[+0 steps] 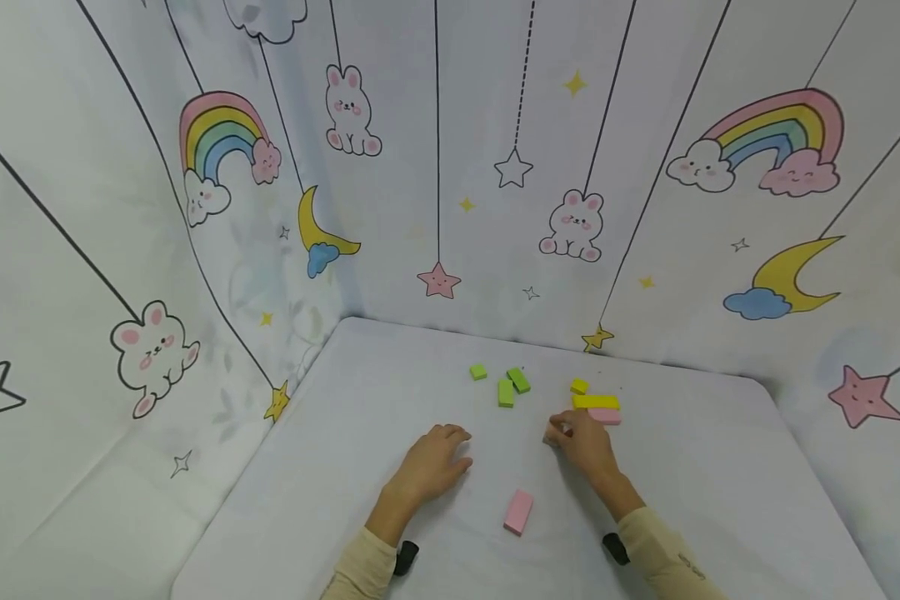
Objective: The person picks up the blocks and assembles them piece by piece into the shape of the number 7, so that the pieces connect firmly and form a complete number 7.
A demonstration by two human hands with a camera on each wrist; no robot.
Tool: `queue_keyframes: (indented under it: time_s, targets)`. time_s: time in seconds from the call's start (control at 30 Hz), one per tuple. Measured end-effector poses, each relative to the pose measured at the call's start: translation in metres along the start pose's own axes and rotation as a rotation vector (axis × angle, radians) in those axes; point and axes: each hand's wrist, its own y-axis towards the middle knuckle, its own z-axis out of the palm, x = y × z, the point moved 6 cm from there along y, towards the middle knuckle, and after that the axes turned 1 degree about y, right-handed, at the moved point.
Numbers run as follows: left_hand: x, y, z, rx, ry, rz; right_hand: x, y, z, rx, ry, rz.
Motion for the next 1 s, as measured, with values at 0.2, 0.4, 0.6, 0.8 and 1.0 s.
queue_keyframes:
  time_s: [0.2,0.4,0.6,0.8,1.0]
  targets:
    - [-0.007,-0.003,0.007,0.014,-0.005,0.020,0.002,-0.004,0.001,0.003,0.009,0.001]
    - [-0.017,-0.005,0.010,0.035,-0.007,0.041,0.007,-0.008,0.000,-0.009,0.002,-0.011]
    - [-0.024,-0.005,0.014,0.089,-0.005,0.036,0.008,-0.013,0.001,-0.011,0.013,-0.027]
    - [-0.032,-0.005,0.017,0.093,-0.013,0.072,0.011,-0.018,0.002,-0.005,0.001,-0.033]
    - [-0.040,-0.005,0.021,0.104,-0.023,0.103,0.016,-0.025,0.003,-0.006,0.020,-0.041]
